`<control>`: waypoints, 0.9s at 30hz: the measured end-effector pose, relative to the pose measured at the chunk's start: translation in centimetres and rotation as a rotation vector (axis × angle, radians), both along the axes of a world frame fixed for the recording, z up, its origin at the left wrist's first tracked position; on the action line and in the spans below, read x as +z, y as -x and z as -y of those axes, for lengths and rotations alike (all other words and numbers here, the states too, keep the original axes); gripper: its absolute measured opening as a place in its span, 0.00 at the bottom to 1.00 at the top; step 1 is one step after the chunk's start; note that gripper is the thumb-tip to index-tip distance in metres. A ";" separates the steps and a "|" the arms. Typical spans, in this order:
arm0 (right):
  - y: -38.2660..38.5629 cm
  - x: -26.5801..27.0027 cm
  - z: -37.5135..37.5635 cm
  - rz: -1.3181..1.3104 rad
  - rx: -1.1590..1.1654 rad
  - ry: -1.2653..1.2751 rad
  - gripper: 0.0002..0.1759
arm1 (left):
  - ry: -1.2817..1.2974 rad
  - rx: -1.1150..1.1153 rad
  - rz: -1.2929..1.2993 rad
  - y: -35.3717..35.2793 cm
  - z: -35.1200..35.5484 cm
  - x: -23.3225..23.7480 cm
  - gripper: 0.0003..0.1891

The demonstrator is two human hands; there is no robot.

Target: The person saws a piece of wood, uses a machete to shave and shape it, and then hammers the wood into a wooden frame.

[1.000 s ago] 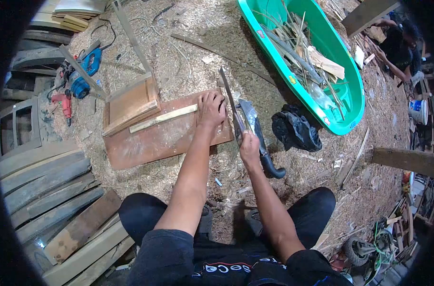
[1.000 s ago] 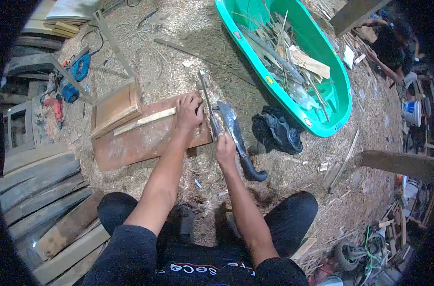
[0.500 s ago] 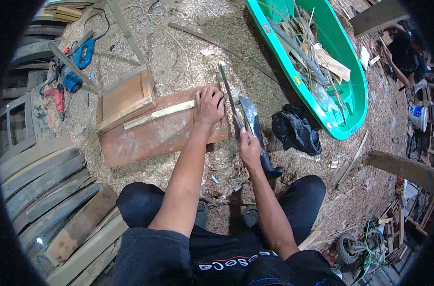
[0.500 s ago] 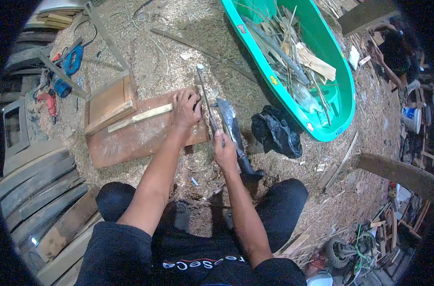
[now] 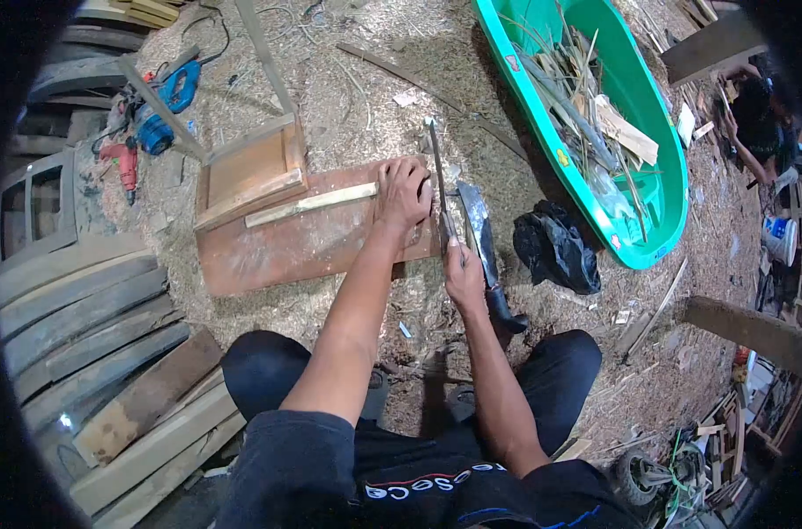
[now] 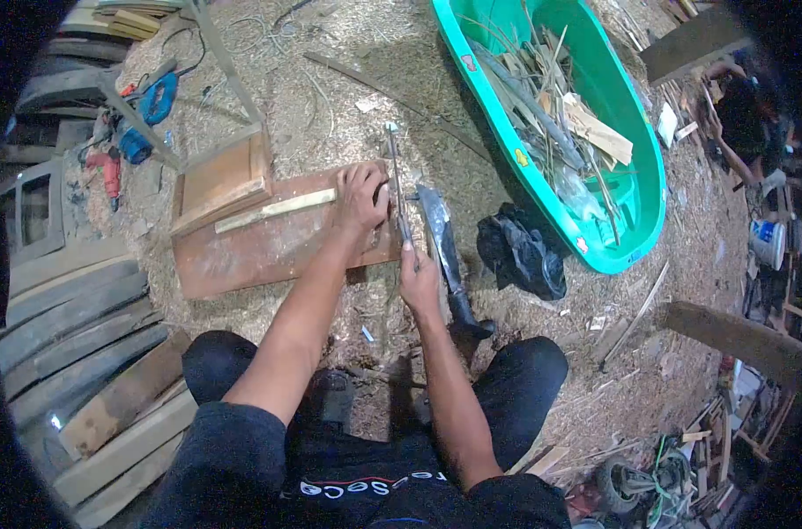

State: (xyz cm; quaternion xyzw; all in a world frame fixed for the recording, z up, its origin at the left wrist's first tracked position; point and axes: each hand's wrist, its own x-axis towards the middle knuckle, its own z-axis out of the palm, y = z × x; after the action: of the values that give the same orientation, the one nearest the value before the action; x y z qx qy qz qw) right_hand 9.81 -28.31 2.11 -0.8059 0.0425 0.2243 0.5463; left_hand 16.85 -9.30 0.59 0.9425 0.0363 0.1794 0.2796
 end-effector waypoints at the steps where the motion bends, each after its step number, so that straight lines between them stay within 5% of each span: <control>1: 0.1 0.3 -0.2 0.060 0.006 -0.046 0.26 | 0.012 0.017 -0.051 -0.1 -0.5 -0.5 0.15; 4: 0.5 1.8 -1.2 0.204 0.036 -0.047 0.26 | -0.278 0.546 0.011 -2.3 -1.5 -1.4 0.20; 5: 0.5 2.4 -1.4 0.215 -0.003 -0.045 0.26 | -0.116 0.513 -0.296 -2.0 -2.0 -1.5 0.24; 8: 0.4 -0.7 -0.8 0.096 -0.087 -0.066 0.26 | -0.201 0.397 -0.480 -2.8 -0.5 -0.6 0.22; 13: -0.4 -0.4 -0.1 -0.006 -0.061 -0.044 0.26 | -0.214 0.457 -0.259 -3.1 -0.6 -1.6 0.19; 22: 1.8 0.7 1.1 0.172 0.001 0.103 0.26 | -0.217 0.461 -0.369 -3.5 -0.5 0.3 0.18; 27: -2.7 0.8 -0.5 -0.059 -0.037 -0.005 0.24 | -0.201 0.422 -0.460 -3.8 -0.9 0.2 0.17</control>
State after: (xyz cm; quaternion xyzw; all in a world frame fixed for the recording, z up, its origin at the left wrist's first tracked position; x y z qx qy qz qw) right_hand 12.48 -27.76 2.92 -0.7966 0.0728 0.2377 0.5510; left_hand 20.70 -8.44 0.81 0.9529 0.2751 0.0185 0.1265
